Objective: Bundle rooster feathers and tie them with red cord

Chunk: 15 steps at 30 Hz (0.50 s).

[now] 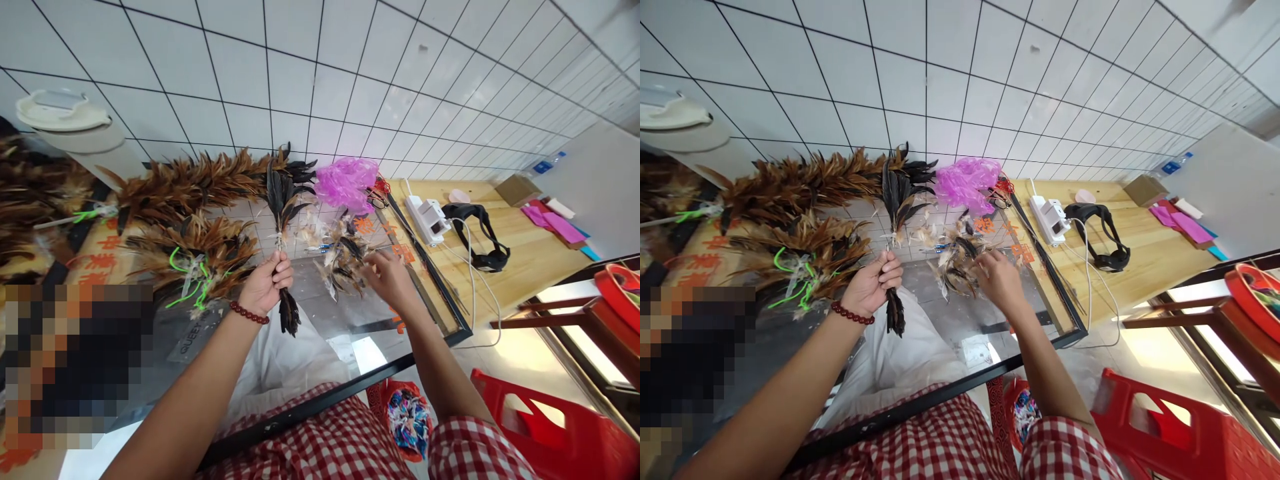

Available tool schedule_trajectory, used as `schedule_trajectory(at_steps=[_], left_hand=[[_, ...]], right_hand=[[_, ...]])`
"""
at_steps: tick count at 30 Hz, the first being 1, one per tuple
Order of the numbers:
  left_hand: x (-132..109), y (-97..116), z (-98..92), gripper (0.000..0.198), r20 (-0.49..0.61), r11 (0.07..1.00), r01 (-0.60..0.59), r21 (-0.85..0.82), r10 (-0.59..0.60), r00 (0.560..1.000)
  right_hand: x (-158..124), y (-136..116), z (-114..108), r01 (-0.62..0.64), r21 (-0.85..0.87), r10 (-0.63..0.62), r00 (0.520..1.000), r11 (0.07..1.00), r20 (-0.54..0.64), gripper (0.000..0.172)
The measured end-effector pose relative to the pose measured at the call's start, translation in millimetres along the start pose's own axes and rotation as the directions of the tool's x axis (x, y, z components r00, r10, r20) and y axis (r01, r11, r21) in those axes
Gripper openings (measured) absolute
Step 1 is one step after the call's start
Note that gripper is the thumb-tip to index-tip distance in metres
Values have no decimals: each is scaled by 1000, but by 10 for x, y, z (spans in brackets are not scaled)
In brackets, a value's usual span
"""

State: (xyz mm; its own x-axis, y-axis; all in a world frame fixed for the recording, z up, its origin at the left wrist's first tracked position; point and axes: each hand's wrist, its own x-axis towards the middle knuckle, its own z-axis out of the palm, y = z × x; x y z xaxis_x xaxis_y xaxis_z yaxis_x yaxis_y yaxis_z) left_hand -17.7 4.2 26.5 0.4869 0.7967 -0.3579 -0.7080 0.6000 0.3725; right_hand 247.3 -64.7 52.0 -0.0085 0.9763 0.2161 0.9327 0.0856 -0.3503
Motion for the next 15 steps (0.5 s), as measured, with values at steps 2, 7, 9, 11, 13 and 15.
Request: schedule_trajectory(at_steps=[2, 7, 9, 11, 13, 15], left_hand=[[0, 1, -3, 23, -3, 1000, 5, -5, -5, 1000], [-7, 10, -6, 23, -2, 1000, 18, -5, -18, 1000], [-7, 14, -5, 22, 0, 1000, 24, -3, -24, 1000], [-5, 14, -5, 22, 0, 1000, 28, -1, -28, 1000], [0, 12, -5, 23, -4, 1000, 30, 0, -30, 1000], [2, 8, -4, 25, -8, 999, 35, 4, -35, 999]], right_hand=[[-104, -200, 147, 91, 2, -91, 994, 996, 66, 14], [-217, -435, 354, 149, -41, -143, 982, 988, 123, 9], [-183, -349, 297, 100, 4, -100, 987, 995, 130, 15], [-135, -198, 206, 47, 17, -49, 994, 999, 100, 15], [-106, -45, 132, 5, -36, -5, 1000, 999, 10, 14], [-119, 48, 105, 8, -78, -11, 999, 997, -35, 24]])
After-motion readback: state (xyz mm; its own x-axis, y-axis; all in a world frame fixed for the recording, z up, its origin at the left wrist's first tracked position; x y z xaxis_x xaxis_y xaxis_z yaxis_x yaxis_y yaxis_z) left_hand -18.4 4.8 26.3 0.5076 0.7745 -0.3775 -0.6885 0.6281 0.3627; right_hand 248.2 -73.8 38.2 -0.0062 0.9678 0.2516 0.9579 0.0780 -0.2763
